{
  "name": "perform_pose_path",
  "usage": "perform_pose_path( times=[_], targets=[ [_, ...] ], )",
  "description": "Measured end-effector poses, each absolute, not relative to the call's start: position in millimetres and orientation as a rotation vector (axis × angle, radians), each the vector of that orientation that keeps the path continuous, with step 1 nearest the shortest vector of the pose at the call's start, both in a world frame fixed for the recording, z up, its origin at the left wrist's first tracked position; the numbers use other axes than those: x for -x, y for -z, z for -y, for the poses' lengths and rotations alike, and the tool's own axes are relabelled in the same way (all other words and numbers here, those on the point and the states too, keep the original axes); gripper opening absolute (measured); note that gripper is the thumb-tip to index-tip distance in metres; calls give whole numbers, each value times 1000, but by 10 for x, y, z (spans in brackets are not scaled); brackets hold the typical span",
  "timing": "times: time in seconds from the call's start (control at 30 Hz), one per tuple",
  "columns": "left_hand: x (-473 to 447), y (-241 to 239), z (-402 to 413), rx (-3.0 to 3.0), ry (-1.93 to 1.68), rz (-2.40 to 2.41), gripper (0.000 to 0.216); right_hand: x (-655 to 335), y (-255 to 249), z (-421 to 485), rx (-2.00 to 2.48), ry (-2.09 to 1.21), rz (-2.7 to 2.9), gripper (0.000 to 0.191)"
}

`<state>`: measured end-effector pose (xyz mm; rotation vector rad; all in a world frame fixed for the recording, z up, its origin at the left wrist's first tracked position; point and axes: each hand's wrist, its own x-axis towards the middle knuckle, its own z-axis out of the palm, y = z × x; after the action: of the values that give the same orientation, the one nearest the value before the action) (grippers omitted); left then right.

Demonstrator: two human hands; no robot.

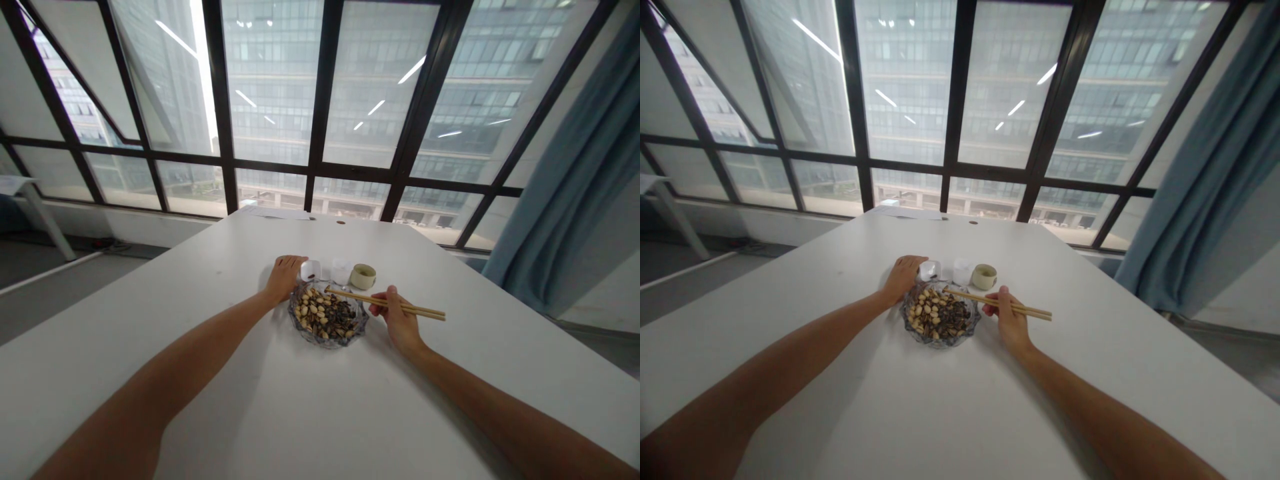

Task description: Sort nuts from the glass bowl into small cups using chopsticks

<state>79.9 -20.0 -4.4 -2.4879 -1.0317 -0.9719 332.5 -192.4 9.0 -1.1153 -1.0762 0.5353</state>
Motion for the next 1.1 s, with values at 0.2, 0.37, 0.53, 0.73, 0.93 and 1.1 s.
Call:
perform_pose_path(
  times=[0.2,0.37,0.53,0.73,0.93,1.1],
  targets=[
    [-801,32,223,2488,963,1034,47,-3265,-121,2069,1137,-265,1445,57],
    [-814,24,233,2479,938,1038,48,-3283,-205,2085,1077,-89,1572,49],
    [-833,23,230,2487,912,1040,43,-3249,-465,2011,985,39,1707,49],
    [-828,-8,281,2499,890,1057,42,-3101,-596,1717,1003,4,1815,53],
    [-828,-11,286,2485,874,1051,52,-2999,-611,1663,1157,-114,1674,52],
    [-849,-10,260,2454,839,1056,53,-3051,-719,1890,1111,-291,1461,60]
  ],
)
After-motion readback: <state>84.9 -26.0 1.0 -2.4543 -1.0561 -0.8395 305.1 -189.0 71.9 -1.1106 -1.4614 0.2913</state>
